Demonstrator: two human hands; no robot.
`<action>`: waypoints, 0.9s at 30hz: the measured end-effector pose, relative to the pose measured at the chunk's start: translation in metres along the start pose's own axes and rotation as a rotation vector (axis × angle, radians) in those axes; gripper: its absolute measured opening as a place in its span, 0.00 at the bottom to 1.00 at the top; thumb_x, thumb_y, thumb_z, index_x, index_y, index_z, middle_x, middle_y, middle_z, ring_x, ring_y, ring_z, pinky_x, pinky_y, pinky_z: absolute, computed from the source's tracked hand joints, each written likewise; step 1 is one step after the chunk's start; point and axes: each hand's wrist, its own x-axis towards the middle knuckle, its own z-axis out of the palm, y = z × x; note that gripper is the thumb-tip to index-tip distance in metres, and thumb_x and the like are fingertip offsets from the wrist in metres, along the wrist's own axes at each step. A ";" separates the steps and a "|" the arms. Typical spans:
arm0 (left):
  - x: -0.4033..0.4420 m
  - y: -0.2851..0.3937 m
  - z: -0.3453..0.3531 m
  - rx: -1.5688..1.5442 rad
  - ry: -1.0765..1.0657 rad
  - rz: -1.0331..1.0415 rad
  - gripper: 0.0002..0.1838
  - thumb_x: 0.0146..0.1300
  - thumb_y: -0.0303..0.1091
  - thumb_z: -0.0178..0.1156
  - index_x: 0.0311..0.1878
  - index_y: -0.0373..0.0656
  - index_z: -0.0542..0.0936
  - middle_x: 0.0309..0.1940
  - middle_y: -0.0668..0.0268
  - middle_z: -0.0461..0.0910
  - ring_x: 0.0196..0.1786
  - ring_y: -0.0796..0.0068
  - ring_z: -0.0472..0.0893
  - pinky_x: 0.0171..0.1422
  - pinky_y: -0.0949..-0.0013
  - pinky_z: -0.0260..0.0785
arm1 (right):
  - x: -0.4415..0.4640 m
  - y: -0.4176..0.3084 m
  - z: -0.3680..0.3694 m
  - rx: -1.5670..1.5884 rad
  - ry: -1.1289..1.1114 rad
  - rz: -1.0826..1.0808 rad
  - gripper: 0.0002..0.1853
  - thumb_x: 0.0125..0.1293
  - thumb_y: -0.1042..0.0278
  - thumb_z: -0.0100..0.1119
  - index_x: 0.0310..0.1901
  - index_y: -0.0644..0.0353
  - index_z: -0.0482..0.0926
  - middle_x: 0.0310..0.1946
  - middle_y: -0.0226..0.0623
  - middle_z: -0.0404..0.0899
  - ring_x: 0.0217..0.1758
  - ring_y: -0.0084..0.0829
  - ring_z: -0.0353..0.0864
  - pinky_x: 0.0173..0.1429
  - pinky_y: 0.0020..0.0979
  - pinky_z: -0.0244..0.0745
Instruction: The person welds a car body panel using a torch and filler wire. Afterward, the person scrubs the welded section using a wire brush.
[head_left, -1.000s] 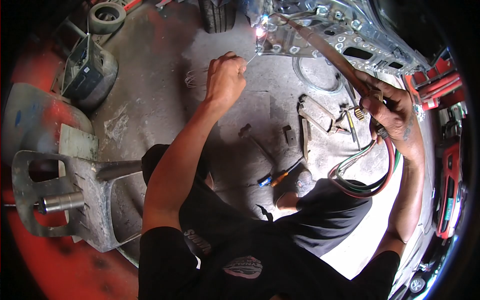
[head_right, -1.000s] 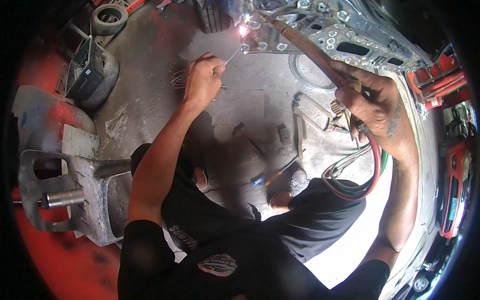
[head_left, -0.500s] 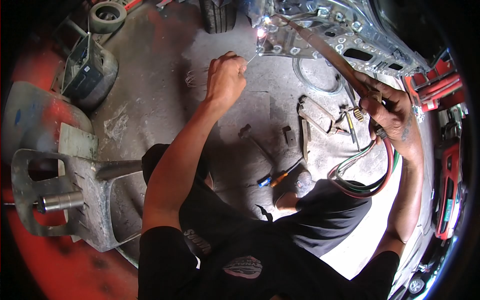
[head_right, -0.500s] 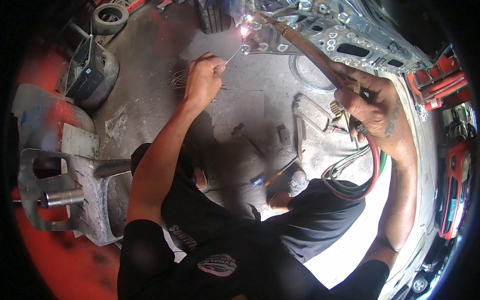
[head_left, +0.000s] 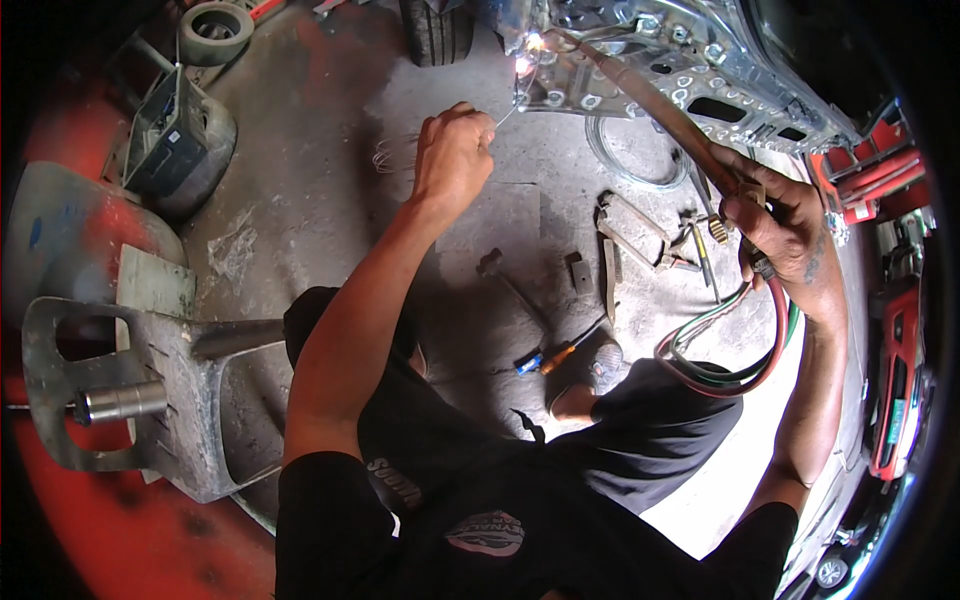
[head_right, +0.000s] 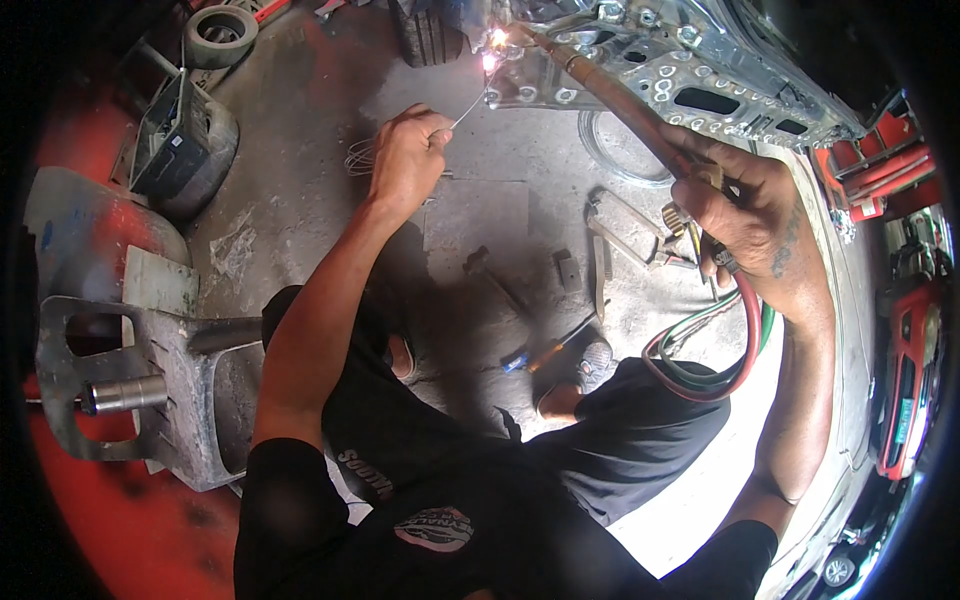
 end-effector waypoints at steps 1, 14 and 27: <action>0.000 0.001 0.000 -0.002 -0.001 -0.003 0.08 0.62 0.20 0.64 0.44 0.35 0.87 0.40 0.54 0.84 0.43 0.51 0.84 0.51 0.59 0.73 | -0.001 -0.001 0.000 -0.001 -0.002 0.004 0.31 0.69 0.54 0.70 0.66 0.67 0.78 0.26 0.30 0.78 0.19 0.17 0.76 0.21 0.21 0.71; 0.000 0.003 -0.002 -0.019 -0.004 -0.006 0.08 0.62 0.20 0.63 0.44 0.35 0.86 0.39 0.54 0.84 0.43 0.50 0.84 0.51 0.58 0.73 | -0.002 0.001 0.000 0.027 -0.022 0.013 0.33 0.69 0.51 0.71 0.67 0.68 0.77 0.27 0.30 0.78 0.18 0.17 0.76 0.20 0.20 0.70; 0.000 0.001 -0.002 0.000 -0.004 -0.003 0.08 0.62 0.21 0.64 0.44 0.35 0.86 0.39 0.54 0.84 0.43 0.50 0.84 0.50 0.59 0.73 | -0.002 0.000 0.001 0.023 -0.001 0.015 0.30 0.69 0.54 0.71 0.65 0.67 0.79 0.27 0.30 0.79 0.18 0.17 0.75 0.21 0.20 0.69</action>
